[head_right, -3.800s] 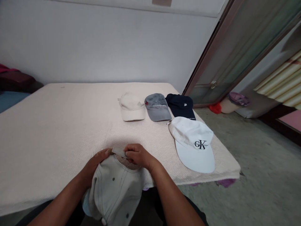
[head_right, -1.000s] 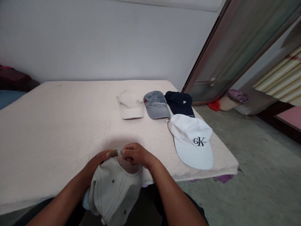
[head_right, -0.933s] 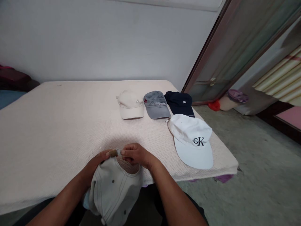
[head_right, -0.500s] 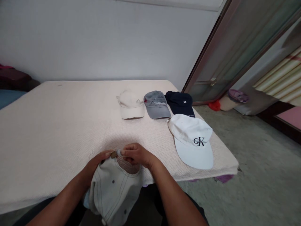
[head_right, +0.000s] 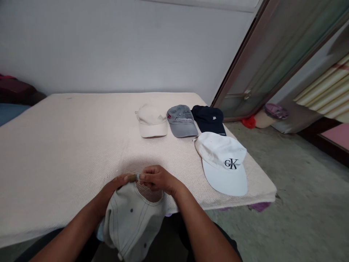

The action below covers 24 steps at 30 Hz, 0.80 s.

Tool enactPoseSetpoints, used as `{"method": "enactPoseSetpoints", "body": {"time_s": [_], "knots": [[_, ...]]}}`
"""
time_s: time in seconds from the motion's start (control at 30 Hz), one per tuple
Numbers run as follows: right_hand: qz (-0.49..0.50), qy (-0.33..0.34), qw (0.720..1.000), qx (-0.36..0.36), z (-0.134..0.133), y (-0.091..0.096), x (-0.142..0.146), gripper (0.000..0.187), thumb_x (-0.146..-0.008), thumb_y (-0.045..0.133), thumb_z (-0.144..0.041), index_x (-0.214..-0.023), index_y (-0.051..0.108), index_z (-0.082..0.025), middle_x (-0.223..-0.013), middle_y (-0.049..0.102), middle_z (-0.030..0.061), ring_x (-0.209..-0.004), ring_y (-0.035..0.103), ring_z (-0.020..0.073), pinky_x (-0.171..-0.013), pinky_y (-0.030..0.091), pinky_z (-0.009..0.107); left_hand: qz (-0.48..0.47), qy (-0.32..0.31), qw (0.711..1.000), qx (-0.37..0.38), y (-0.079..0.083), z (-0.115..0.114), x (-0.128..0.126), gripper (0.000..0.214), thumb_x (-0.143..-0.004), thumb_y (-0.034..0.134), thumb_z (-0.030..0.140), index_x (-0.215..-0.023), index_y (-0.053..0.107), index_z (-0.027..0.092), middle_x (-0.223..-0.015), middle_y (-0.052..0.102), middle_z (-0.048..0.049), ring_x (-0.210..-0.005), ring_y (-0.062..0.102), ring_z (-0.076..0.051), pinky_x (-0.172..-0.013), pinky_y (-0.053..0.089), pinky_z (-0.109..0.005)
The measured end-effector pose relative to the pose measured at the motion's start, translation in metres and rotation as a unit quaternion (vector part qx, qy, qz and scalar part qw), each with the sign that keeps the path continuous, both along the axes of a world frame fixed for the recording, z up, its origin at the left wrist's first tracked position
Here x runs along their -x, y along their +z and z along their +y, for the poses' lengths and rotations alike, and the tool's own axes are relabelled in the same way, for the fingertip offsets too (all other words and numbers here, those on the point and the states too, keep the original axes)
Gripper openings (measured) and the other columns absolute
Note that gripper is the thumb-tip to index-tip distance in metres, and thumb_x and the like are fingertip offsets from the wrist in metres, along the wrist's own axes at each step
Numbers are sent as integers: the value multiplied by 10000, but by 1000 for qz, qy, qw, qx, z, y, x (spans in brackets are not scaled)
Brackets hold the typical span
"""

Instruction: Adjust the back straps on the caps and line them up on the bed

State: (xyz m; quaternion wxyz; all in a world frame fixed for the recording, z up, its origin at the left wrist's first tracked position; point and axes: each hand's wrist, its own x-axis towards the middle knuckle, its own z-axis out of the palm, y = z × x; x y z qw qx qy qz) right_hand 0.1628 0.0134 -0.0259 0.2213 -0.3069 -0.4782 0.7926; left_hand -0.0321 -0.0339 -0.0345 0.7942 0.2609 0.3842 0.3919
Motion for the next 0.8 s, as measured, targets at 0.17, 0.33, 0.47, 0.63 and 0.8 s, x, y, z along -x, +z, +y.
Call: {"method": "enactPoseSetpoints", "body": {"time_s": [0.17, 0.33, 0.47, 0.63, 0.8], "knots": [[-10, 22, 1000, 17, 0, 1, -2, 247, -770, 628, -352, -678, 566, -132, -477, 434, -63, -389, 307, 33, -365, 162, 174, -21, 5, 1000, 13, -1, 0, -1, 205, -797, 613, 306, -833, 670, 112, -690, 650, -65, -607, 584, -156, -601, 445, -271], [-8, 20, 1000, 15, -1, 0, -1, 244, -762, 630, -342, -659, 548, -137, -474, 424, -67, -389, 298, 34, -366, 177, 171, -20, 8, 1000, -3, -1, 0, 0, 151, -781, 614, 265, -787, 653, 120, -666, 624, -43, -576, 555, -141, -569, 427, -259], [-3, 34, 999, 9, -1, 0, -2, 217, -772, 614, -315, -667, 551, -135, -468, 422, -68, -382, 294, 34, -362, 174, 170, -32, 9, 999, 18, -2, 0, 0, 157, -790, 603, 282, -799, 649, 132, -658, 617, -37, -574, 560, -145, -575, 433, -264], [-20, 35, 999, -7, -1, 1, -2, 221, -775, 608, -312, -659, 552, -131, -470, 424, -65, -389, 303, 35, -363, 180, 169, -48, -12, 999, 2, -5, 1, 1, 124, -763, 621, 226, -809, 650, 114, -691, 634, -57, -586, 571, -146, -578, 434, -262], [-22, 12, 1000, -1, -1, 1, 0, 301, -769, 624, -402, -650, 536, -140, -471, 425, -70, -386, 300, 32, -362, 178, 173, -24, -35, 999, -5, -2, 2, 1, 199, -777, 634, 285, -876, 661, 115, -733, 651, -71, -627, 590, -154, -607, 446, -268]]}}
